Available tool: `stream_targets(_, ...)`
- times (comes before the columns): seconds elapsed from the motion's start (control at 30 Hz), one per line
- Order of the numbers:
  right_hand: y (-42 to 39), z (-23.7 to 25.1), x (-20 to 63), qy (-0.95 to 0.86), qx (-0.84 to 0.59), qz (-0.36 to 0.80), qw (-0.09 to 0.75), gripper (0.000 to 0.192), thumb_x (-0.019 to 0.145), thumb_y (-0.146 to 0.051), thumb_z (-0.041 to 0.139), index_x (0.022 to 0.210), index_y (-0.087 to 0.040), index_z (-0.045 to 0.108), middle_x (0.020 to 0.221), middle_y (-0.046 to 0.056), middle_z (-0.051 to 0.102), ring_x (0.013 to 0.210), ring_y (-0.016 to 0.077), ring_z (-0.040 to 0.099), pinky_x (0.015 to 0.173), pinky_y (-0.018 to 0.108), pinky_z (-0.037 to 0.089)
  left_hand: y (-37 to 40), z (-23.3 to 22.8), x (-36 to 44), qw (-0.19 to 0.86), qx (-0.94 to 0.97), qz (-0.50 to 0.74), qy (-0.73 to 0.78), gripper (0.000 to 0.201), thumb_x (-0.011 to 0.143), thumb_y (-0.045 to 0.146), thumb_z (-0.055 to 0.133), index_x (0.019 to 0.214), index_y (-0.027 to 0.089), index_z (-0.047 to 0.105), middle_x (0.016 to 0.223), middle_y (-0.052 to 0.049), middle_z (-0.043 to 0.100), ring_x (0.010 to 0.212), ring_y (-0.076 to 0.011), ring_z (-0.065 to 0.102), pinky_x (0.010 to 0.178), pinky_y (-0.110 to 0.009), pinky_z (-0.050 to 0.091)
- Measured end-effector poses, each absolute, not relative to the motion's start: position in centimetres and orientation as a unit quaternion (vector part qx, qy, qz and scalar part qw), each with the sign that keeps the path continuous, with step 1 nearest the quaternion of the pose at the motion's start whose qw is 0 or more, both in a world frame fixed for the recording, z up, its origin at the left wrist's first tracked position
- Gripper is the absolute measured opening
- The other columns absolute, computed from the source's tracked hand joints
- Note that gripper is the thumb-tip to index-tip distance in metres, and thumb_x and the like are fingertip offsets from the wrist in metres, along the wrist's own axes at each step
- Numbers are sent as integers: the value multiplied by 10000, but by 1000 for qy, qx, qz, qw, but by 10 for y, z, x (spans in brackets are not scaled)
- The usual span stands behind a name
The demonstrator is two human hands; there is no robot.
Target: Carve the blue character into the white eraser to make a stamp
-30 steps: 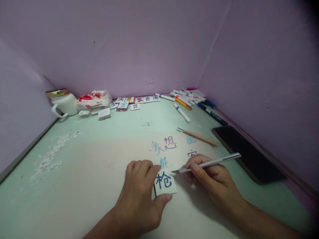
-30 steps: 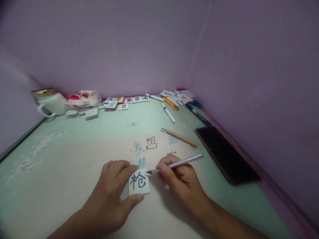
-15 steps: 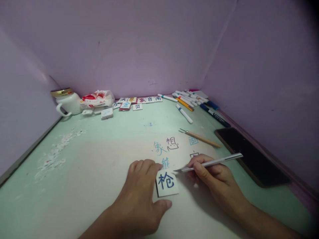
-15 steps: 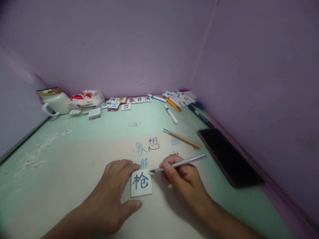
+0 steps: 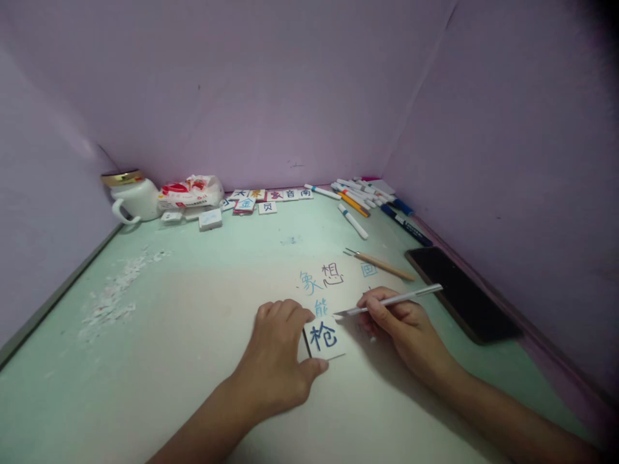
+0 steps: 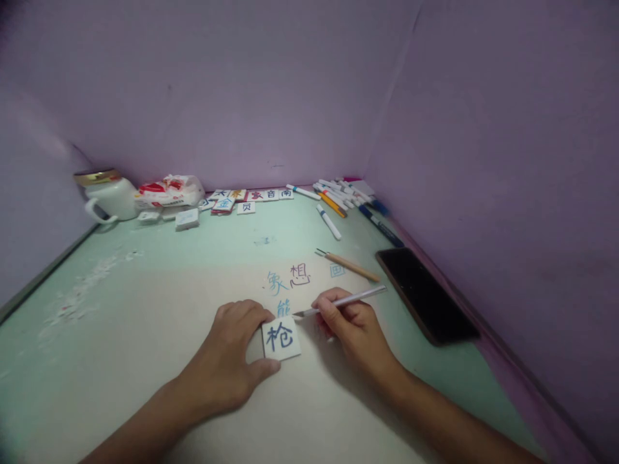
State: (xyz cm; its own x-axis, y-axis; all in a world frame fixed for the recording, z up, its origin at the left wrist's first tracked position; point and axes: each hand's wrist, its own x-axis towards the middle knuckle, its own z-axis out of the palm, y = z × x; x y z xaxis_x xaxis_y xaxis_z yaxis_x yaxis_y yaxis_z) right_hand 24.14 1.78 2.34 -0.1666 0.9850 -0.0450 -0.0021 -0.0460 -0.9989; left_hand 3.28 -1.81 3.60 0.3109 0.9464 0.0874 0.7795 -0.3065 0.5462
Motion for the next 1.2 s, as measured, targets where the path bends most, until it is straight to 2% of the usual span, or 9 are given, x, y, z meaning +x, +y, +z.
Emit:
stream_targets(0.13, 11, 31, 241, -477, -476, 577, 461, 307, 830, -478, 625, 739, -185, 627, 596, -12, 550, 556, 123, 480, 535, 238, 370, -16, 38, 28, 240, 792, 172, 535, 454, 665, 197, 715, 1086, 192, 543, 1085, -83, 565, 1047, -298, 505, 945, -540, 370)
stream_targets(0.27, -7, 32, 244, -514, -491, 534, 458, 291, 842, -460, 615, 718, -199, 654, 611, -2, 560, 600, 140, 519, 574, 246, 403, -14, 39, 23, 256, 798, 158, 522, 498, 684, 211, 703, 1148, 218, 521, 1126, -80, 554, 1080, -305, 489, 946, -537, 369)
stream_targets(0.37, -18, 28, 249, -529, -504, 512, 451, 255, 849, -435, 615, 734, -216, 680, 641, 13, 596, 617, 157, 551, 574, 255, 427, -15, 36, 21, 246, 805, 164, 515, 493, 691, 219, 691, 1152, 230, 515, 1125, -78, 557, 1073, -302, 496, 947, -533, 367)
stream_targets(0.53, -20, 19, 251, -476, -503, 521, 499, 184, 849, -425, 629, 855, -260, 711, 692, 14, 639, 625, 152, 566, 574, 251, 445, -19, 28, 24, 191, 810, 185, 523, 479, 677, 202, 675, 1126, 218, 509, 1109, -90, 565, 1036, -305, 507, 903, -518, 391)
stream_targets(0.63, -18, 20, 252, -490, -509, 517, 484, 170, 863, -416, 616, 917, -291, 717, 737, 16, 677, 610, 143, 560, 571, 249, 456, -21, 24, 25, 144, 812, 228, 518, 453, 706, 204, 645, 1133, 185, 495, 1092, -110, 566, 1022, -300, 507, 879, -493, 407)
stream_targets(0.8, -8, 31, 254, -522, -514, 534, 422, 176, 866, -421, 605, 924, -317, 734, 737, 13, 692, 631, 141, 585, 576, 237, 473, -19, 22, 22, 117, 812, 241, 519, 469, 776, 339, 635, 1178, 156, 477, 1112, -138, 539, 1035, -309, 488, 871, -475, 406)
stream_targets(1.07, 10, 32, 248, -543, -463, 556, 426, 250, 882, -458, 565, 869, -265, 724, 669, 7, 609, 640, 152, 565, 603, 262, 454, -19, 27, 27, 119, 830, 197, 507, 507, 791, 438, 623, 1189, 147, 509, 1075, -135, 572, 979, -305, 519, 871, -503, 392)
stream_targets(1.2, 10, 29, 247, -555, -451, 556, 423, 316, 902, -486, 524, 800, -238, 692, 628, -2, 564, 624, 150, 531, 617, 268, 412, -20, 25, 30, 105, 825, 214, 513, 421, 785, 326, 623, 1152, 143, 528, 1066, -138, 573, 963, -295, 509, 862, -503, 403)
